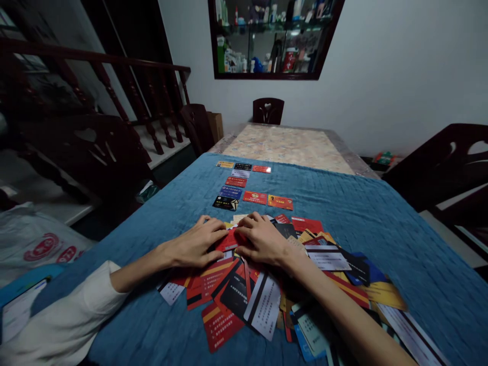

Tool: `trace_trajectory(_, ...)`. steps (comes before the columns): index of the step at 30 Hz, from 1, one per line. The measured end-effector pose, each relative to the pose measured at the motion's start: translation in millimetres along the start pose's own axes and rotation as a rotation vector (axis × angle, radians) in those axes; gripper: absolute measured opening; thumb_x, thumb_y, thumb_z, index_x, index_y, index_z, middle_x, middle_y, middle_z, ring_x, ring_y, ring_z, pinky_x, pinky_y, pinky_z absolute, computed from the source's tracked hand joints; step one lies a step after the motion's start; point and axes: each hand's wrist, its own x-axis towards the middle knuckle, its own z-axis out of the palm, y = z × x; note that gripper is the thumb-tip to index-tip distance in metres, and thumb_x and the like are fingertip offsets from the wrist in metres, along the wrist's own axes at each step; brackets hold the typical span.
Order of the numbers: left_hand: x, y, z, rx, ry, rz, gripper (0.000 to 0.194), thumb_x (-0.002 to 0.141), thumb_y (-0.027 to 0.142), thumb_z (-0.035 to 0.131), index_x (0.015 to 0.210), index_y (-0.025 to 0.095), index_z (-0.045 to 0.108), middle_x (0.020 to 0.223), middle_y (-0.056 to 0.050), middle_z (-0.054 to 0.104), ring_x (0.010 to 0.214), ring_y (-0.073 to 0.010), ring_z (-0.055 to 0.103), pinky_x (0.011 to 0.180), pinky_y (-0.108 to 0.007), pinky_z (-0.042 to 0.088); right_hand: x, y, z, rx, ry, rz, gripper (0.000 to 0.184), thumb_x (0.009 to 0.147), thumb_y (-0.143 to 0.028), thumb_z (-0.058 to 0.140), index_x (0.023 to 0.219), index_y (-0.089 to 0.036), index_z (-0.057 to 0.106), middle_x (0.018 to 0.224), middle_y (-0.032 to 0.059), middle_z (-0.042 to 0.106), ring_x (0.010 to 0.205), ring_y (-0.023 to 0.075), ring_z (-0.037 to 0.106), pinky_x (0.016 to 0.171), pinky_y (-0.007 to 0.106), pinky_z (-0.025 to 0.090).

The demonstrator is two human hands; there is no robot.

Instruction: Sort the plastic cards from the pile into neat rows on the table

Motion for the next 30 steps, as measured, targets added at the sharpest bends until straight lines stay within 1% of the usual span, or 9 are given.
trace_trajectory(3,0,1,-1.4,-0.012,0.012,-0.005,0.017,0.091,0.027,0.056,0.100,0.015,0.062,0.109,-0.010,0.062,0.100,-0.0238,0.056,0.097,-0.044,0.040,0,1,0,0.001,0.009,-0.011,0.037,0.089,-0.044,0.063,0.117,-0.022,0.067,0.123,0.0136,0.065,0.111,0.0308,0.050,0.088,0.047,0.042)
trace_trajectory(7,0,2,-4.3,-0.039,0.024,0.007,0.018,0.092,0.025,0.053,0.101,0.015,0.065,0.108,-0.011,0.065,0.099,-0.0237,0.059,0.093,-0.041,0.044,0,0,0,0.005,0.021,-0.014,0.033,0.090,-0.043,0.061,0.114,-0.021,0.068,0.120,0.0124,0.066,0.109,0.0299,0.052,0.087,0.046,0.041)
trace_trajectory(9,0,2,-5.5,-0.053,0.040,0.017,0.017,0.091,0.023,0.052,0.096,0.015,0.066,0.104,-0.010,0.067,0.096,-0.0232,0.061,0.090,-0.039,0.046,0,1,0,0.011,0.040,-0.022,0.031,0.091,-0.042,0.060,0.112,-0.021,0.068,0.118,0.0117,0.067,0.107,0.0289,0.052,0.087,0.045,0.041)
trace_trajectory(11,0,1,-6.6,-0.077,0.063,0.013,0.016,0.090,0.022,0.053,0.091,0.015,0.067,0.096,-0.010,0.068,0.091,-0.0221,0.062,0.086,-0.037,0.047,0,2,1,0.016,0.067,-0.045,0.029,0.092,-0.038,0.058,0.112,-0.021,0.069,0.115,0.0114,0.068,0.106,0.0277,0.052,0.087,0.044,0.041)
trace_trajectory(14,0,-1,-8.5,-0.129,0.082,-0.006,0.018,0.091,0.020,0.052,0.088,0.014,0.069,0.089,-0.009,0.070,0.085,-0.0201,0.064,0.081,-0.033,0.048,0,4,3,0.019,0.090,-0.057,0.026,0.091,-0.028,0.056,0.113,-0.022,0.070,0.109,0.0112,0.070,0.105,0.0269,0.053,0.086,0.042,0.041)
trace_trajectory(17,0,-6,-9.6,-0.197,0.114,-0.015,0.021,0.092,0.018,0.051,0.092,0.015,0.072,0.089,-0.008,0.072,0.083,-0.0180,0.066,0.078,-0.029,0.049,2,6,6,0.031,0.113,-0.030,0.026,0.093,-0.022,0.053,0.113,-0.022,0.070,0.106,0.0113,0.072,0.104,0.0263,0.054,0.083,0.041,0.042)
trace_trajectory(21,1,-14,-8.6,-0.247,0.170,-0.038,0.026,0.090,0.012,0.049,0.099,0.015,0.073,0.092,-0.007,0.074,0.083,-0.0165,0.067,0.077,-0.027,0.050,3,8,12,0.047,0.175,0.016,0.024,0.098,-0.025,0.049,0.106,-0.021,0.071,0.100,0.0100,0.074,0.098,0.0242,0.057,0.080,0.038,0.042)
trace_trajectory(26,2,-22,-5.9,-0.289,0.186,-0.069,0.033,0.086,0.006,0.047,0.104,0.017,0.072,0.097,-0.006,0.075,0.088,-0.0158,0.068,0.081,-0.026,0.051,4,7,15,0.062,0.218,0.084,0.021,0.099,-0.031,0.051,0.103,-0.022,0.070,0.097,0.0089,0.074,0.095,0.0230,0.058,0.081,0.036,0.043)
trace_trajectory(30,3,-26,-3.6,-0.321,0.188,-0.091,0.036,0.084,0.004,0.048,0.108,0.017,0.071,0.101,-0.005,0.075,0.091,-0.0165,0.069,0.085,-0.028,0.051,3,3,13,0.090,0.227,0.126,0.019,0.097,-0.029,0.053,0.100,-0.021,0.070,0.098,0.0096,0.072,0.092,0.0222,0.059,0.081,0.035,0.045)
